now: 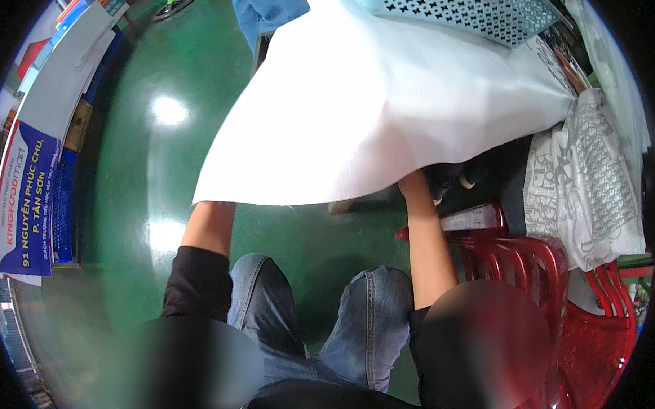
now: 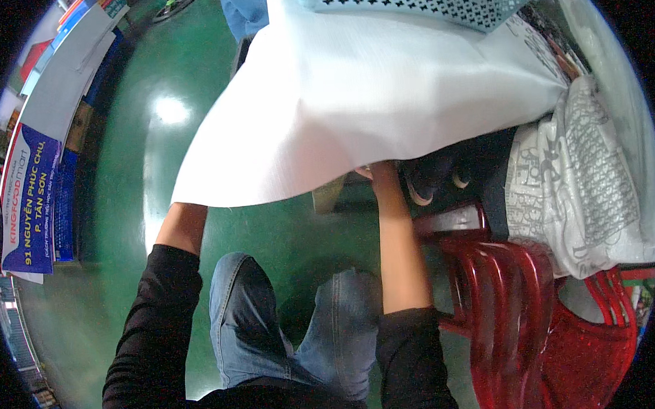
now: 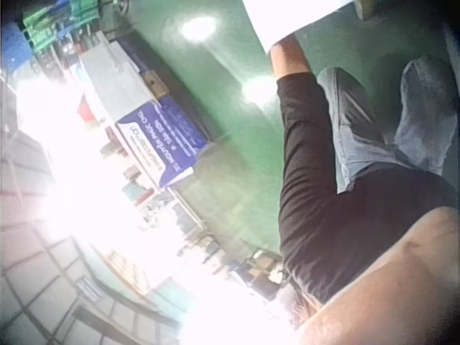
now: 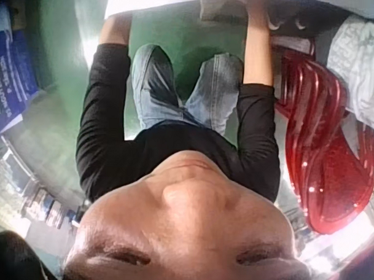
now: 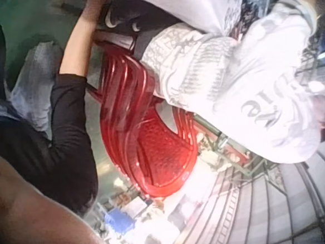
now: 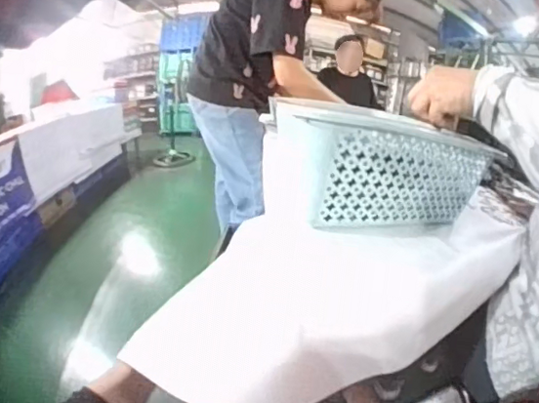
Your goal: The person sorts small black plastic clips from a large pile on a table into a blue basket. They handle the clips by hand, picking them up and placing them into the basket repeatedly.
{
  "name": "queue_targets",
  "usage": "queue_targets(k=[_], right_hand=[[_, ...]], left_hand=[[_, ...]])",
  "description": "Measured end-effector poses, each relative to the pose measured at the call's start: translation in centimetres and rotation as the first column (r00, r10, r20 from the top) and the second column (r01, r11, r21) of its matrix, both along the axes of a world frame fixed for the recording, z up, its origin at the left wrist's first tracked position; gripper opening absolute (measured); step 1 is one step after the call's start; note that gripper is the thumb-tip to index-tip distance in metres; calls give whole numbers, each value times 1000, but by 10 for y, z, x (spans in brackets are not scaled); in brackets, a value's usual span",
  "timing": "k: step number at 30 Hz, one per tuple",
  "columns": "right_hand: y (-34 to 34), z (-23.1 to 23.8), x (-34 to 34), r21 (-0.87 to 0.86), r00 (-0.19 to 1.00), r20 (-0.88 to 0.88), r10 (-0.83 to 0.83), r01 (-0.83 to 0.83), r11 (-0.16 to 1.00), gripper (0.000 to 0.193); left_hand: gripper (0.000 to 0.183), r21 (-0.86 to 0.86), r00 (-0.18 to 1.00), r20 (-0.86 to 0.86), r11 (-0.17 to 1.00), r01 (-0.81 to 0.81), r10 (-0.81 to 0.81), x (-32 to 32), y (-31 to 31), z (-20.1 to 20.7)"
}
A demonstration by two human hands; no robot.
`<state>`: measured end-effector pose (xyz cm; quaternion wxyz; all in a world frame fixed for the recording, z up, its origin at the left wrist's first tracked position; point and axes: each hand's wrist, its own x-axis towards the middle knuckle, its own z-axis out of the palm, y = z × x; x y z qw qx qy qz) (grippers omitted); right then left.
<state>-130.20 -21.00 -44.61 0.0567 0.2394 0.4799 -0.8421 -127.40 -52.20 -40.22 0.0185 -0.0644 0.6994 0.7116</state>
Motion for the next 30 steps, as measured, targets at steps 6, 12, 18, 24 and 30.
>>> queue_targets(k=[6,12,18,24,30], right_hand=[[-3,-11,8,8,1000,8,23,-23,1000,25],[25,-20,77,203,980,194,34,-74,976,24],[61,12,214,369,835,549,47,-293,882,21],[67,127,377,534,797,581,165,-526,662,16],[93,239,503,681,783,526,333,-622,387,17]], left_hand=[[54,-413,964,138,898,-152,226,23,-113,-26],[64,-419,893,302,888,-189,333,125,-203,-4],[68,-385,810,339,856,-346,479,228,-218,104],[70,-309,848,269,875,-372,456,319,-183,244],[67,-365,937,182,905,-218,299,408,-108,372]])
